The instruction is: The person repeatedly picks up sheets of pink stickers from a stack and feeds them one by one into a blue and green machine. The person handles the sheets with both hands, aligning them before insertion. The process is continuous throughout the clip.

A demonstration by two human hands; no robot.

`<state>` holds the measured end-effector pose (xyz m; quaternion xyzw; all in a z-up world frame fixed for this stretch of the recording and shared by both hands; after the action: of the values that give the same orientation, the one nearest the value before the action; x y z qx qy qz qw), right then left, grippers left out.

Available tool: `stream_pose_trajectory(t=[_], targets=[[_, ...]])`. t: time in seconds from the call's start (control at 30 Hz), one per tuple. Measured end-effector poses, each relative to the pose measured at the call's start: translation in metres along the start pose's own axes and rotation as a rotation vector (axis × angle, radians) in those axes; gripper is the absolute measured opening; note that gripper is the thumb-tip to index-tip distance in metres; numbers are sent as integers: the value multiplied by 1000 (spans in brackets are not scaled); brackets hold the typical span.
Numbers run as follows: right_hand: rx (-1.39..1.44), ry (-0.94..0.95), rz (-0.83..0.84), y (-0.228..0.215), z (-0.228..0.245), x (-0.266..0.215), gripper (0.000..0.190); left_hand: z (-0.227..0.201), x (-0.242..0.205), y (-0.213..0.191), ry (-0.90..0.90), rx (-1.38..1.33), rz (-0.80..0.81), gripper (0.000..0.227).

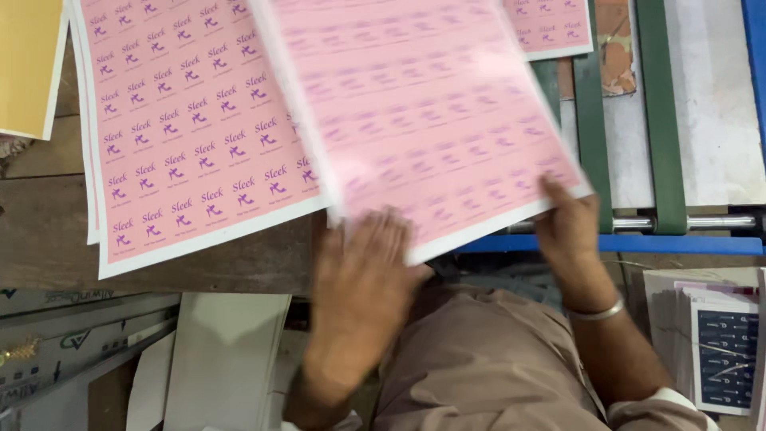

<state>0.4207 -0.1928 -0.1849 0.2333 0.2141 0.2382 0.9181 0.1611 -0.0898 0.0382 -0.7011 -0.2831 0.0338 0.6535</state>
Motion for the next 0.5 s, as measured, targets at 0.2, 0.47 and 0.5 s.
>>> stream_pose_trajectory(t=[0.2,0.47,0.5], targets=[[-45,-218,-280,-127,9,30,39,100,4,-4,-238,347,-96,47],[-218,-174,-196,-167,-14,-26,32,109,-19,0,-224,297,-256,32],[-191,-187,-177,-164,-17,-28,32,110,-20,1,-228,300,-264,31]])
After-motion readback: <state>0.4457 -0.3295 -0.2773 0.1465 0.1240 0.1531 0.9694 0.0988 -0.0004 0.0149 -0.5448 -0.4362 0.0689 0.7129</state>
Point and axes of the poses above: each hand's wrist, its own x-axis towards the middle knuckle, its own y-axis out of the palm, z = x × y, the point moved 8 cm from there along x, towards the middle knuckle, and after that the axes turned 4 degrees about -y, right-handed, at the moved point
